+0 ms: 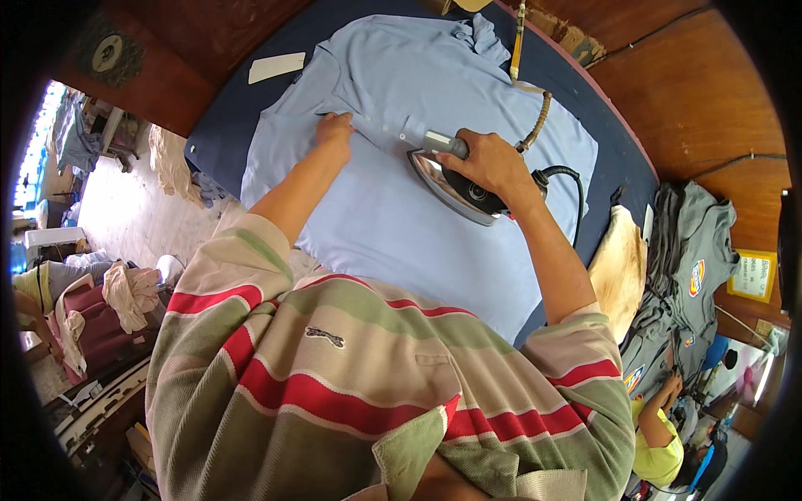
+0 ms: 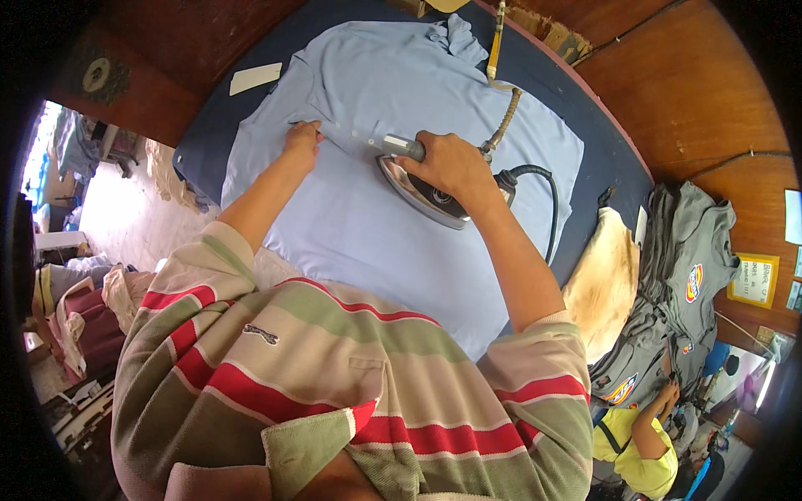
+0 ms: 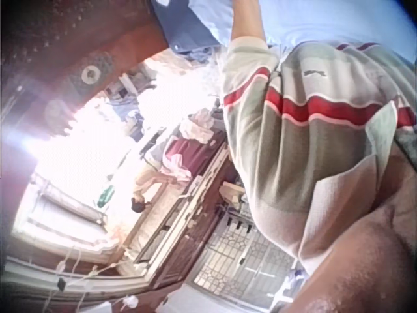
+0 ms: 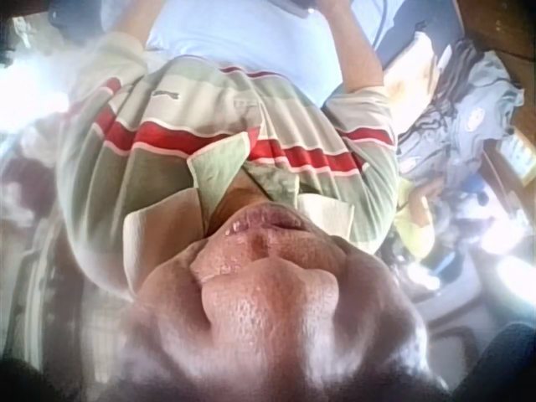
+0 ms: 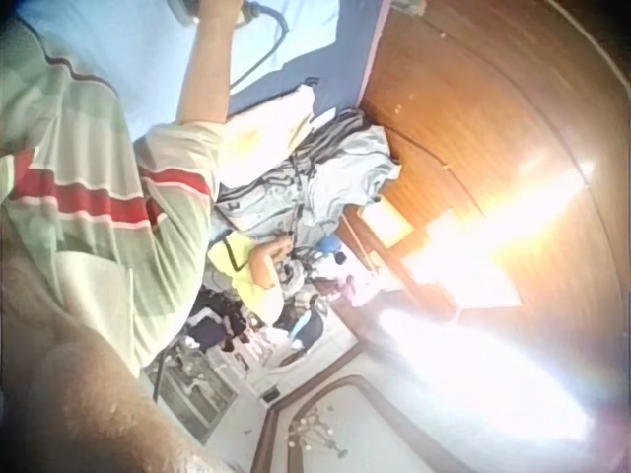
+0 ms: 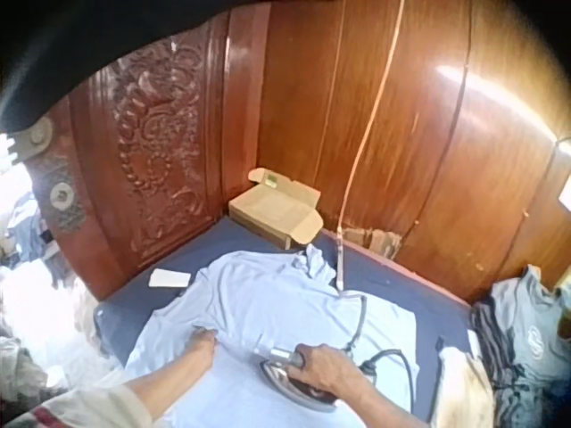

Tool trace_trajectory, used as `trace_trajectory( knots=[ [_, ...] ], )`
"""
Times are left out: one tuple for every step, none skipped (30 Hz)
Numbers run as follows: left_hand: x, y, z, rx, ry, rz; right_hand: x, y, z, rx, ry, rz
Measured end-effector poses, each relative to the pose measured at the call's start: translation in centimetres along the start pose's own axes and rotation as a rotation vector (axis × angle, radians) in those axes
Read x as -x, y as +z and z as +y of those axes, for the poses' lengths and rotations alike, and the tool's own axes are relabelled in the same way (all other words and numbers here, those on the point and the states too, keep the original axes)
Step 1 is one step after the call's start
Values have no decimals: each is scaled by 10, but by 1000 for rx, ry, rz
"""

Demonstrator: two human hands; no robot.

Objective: The person irons a blue shirt on a padded surface using a steam iron, smoothing the fabric with their hands and pressing various sections of the garment.

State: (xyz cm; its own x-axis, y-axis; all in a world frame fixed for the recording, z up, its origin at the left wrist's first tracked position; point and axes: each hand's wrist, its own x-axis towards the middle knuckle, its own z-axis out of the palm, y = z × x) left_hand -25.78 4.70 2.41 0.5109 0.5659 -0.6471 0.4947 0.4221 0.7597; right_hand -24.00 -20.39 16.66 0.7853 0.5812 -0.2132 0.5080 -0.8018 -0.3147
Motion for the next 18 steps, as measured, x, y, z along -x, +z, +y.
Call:
trace_trajectory(
  knots=[
    [-4,1,0,22,5,-17,-1,2,2,-7,-14,25],
    [-6,2,1,42,7,-36,-1,4,4,-15,-23,49],
    [-8,3,1,84,-40,-8,-1,4,3,-16,-14,41],
    [-11,3,2,126,-87,19,-2,4,1,-16,-5,33],
    [-14,4,3,168,-136,45,-3,3,-1,-15,6,24],
    [-34,-7,-2,163,-55,-8,-4,2,-6,-21,-2,17],
    [-66,-30,-14,157,28,-46,-7,2,-13,-34,-24,6],
    [-71,-31,-16,187,26,-78,-8,3,-14,-34,-16,-4],
    [-62,-28,-11,214,21,-119,-7,4,-13,-26,5,3],
    [-54,-27,-3,277,-58,-122,-7,5,-11,-19,24,9],
    [-39,-26,7,343,-136,-120,-6,5,-11,-11,38,14],
    [-36,-26,8,338,-130,-108,-7,6,-14,-23,35,14],
    [-34,-25,9,332,-124,-97,-9,8,-17,-34,33,13],
    [-33,-25,9,326,-119,-84,-11,10,-20,-46,31,12],
    [-33,-25,11,318,-124,-89,-13,12,-24,-46,29,19],
    [-33,-25,12,309,-129,-94,-16,15,-30,-47,28,25],
    [-34,-26,11,302,-131,-100,-17,18,-36,-47,26,34],
    [-36,-27,11,306,-127,-117,-19,19,-43,-72,29,25]
  ],
)
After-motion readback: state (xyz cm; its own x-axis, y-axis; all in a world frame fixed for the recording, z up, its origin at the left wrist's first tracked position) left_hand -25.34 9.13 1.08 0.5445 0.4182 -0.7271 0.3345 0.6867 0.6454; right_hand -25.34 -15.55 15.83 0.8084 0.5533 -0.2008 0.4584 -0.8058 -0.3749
